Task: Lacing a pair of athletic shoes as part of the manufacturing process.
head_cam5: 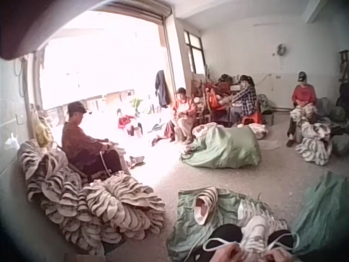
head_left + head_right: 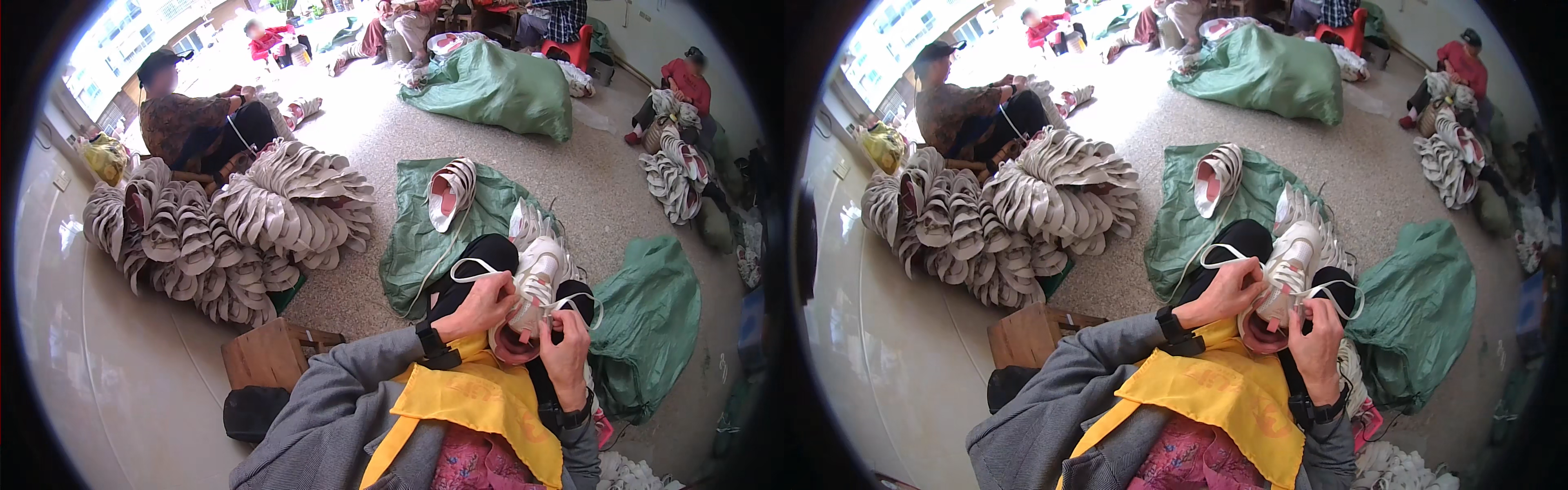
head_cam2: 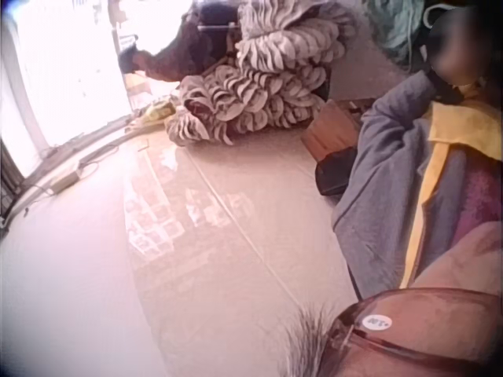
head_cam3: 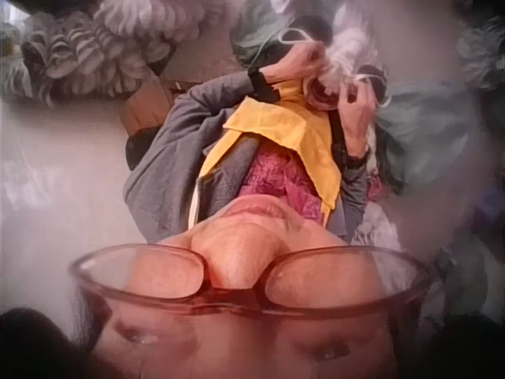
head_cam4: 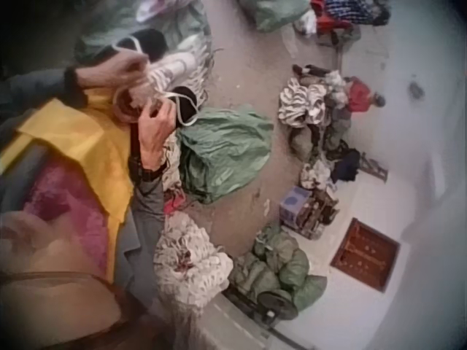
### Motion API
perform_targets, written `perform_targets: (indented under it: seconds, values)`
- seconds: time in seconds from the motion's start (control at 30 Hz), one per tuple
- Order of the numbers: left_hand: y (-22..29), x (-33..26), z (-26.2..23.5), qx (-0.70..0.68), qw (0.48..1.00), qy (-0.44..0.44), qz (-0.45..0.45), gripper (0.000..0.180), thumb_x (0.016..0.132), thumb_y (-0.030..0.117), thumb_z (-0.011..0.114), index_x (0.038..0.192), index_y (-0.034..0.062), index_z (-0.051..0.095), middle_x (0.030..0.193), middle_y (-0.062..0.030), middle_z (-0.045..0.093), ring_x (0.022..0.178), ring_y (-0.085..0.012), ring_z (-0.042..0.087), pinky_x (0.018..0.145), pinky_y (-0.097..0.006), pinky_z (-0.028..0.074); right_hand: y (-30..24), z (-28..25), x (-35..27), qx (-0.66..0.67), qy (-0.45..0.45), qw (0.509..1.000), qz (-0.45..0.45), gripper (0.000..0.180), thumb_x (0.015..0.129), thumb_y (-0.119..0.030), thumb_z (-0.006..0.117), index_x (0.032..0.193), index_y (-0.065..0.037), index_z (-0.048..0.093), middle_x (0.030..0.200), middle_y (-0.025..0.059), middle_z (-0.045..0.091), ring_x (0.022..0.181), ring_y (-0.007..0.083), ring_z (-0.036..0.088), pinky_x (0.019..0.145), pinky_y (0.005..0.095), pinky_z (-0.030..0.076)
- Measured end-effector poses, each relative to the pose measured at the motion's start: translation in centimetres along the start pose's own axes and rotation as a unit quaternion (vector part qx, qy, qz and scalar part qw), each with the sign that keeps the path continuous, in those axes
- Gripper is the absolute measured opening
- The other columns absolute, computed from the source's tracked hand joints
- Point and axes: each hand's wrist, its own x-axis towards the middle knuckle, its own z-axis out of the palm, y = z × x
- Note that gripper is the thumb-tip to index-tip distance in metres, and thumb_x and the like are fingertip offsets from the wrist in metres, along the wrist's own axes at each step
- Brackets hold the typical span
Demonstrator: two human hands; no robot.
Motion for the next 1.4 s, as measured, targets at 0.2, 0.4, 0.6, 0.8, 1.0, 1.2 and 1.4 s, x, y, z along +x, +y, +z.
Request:
perform_targets:
  seconds: [0.2, 0.4, 0.6, 0.8, 1.0, 1.2, 1.4]
  values:
    - [0.4, -0.2, 0.2, -0.003, 1.0, 0.011, 0.001, 0.014, 0.089, 0.001, 0.071, 0.085, -0.0006, 0.057, 0.07, -0.0069, 0.057, 0.061, -0.0132, 0.052, 0.056, -0.032, 0.043, 0.7, 0.0, 0.3, -0.04, -0.018, 0.999, -0.013, 0.011, 0.084, 0.001, 0.067, 0.092, 0.001, 0.059, 0.085, 0.0161, 0.059, 0.074, 0.0353, 0.063, 0.066, 0.0447, 0.05]
    - [-0.2, -0.2, 0.4, -0.014, 1.0, 0.016, 0.013, 0.014, 0.089, 0.004, 0.072, 0.086, -0.0004, 0.059, 0.071, -0.008, 0.059, 0.063, -0.0132, 0.053, 0.057, -0.032, 0.043, 0.9, 0.4, 0.5, -0.062, 0.003, 0.997, -0.035, 0.013, 0.081, 0.005, 0.067, 0.09, 0.002, 0.059, 0.085, 0.0153, 0.058, 0.07, 0.0329, 0.063, 0.063, 0.0424, 0.05]
    - [-0.3, -0.1, 0.5, -0.002, 1.0, 0.02, 0.024, 0.014, 0.089, 0.004, 0.072, 0.087, -0.0005, 0.059, 0.07, -0.0082, 0.059, 0.063, -0.014, 0.054, 0.057, -0.032, 0.044, 1.3, 0.6, 0.5, -0.072, 0.007, 0.996, -0.043, 0.016, 0.081, 0.003, 0.07, 0.09, 0.001, 0.057, 0.085, 0.0161, 0.058, 0.073, 0.0348, 0.062, 0.064, 0.0443, 0.05]
    - [-0.5, -0.3, 0.5, -0.007, 0.999, 0.028, 0.027, 0.015, 0.089, 0.004, 0.073, 0.087, -0.0005, 0.059, 0.071, -0.0093, 0.06, 0.063, -0.0159, 0.055, 0.057, -0.033, 0.044, 0.6, 0.1, 0.7, -0.087, -0.045, 0.994, -0.05, 0.016, 0.084, 0.0, 0.07, 0.089, 0.001, 0.055, 0.088, 0.0174, 0.057, 0.084, 0.0396, 0.061, 0.073, 0.0487, 0.049]
    - [-0.4, -0.1, 0.4, -0.002, 0.999, 0.023, 0.021, 0.015, 0.09, 0.005, 0.073, 0.087, -0.0001, 0.059, 0.072, -0.0089, 0.06, 0.063, -0.0155, 0.054, 0.057, -0.032, 0.044, 0.4, 0.3, 0.6, -0.107, -0.051, 0.992, -0.038, 0.015, 0.088, -0.003, 0.07, 0.092, 0.001, 0.056, 0.093, 0.0174, 0.058, 0.087, 0.0396, 0.062, 0.075, 0.0483, 0.051]
    - [-0.2, -0.1, 0.4, -0.001, 0.999, 0.023, 0.024, 0.015, 0.09, 0.005, 0.072, 0.087, -0.0001, 0.059, 0.073, -0.0088, 0.06, 0.063, -0.0154, 0.054, 0.057, -0.032, 0.043, 0.5, 0.4, 0.1, -0.109, -0.042, 0.993, -0.032, 0.014, 0.089, -0.003, 0.069, 0.099, 0.0, 0.059, 0.095, 0.0173, 0.059, 0.09, 0.0393, 0.062, 0.077, 0.0479, 0.052]
    - [-0.5, -0.1, 0.3, 0.0, 0.999, 0.033, 0.038, 0.016, 0.09, 0.005, 0.073, 0.086, 0.0, 0.058, 0.072, -0.0081, 0.059, 0.064, -0.0146, 0.054, 0.058, -0.032, 0.044, -0.4, 0.5, 0.4, -0.109, -0.024, 0.991, -0.078, 0.015, 0.085, 0.002, 0.068, 0.099, -0.001, 0.061, 0.092, 0.0161, 0.06, 0.087, 0.0386, 0.063, 0.076, 0.0479, 0.051]
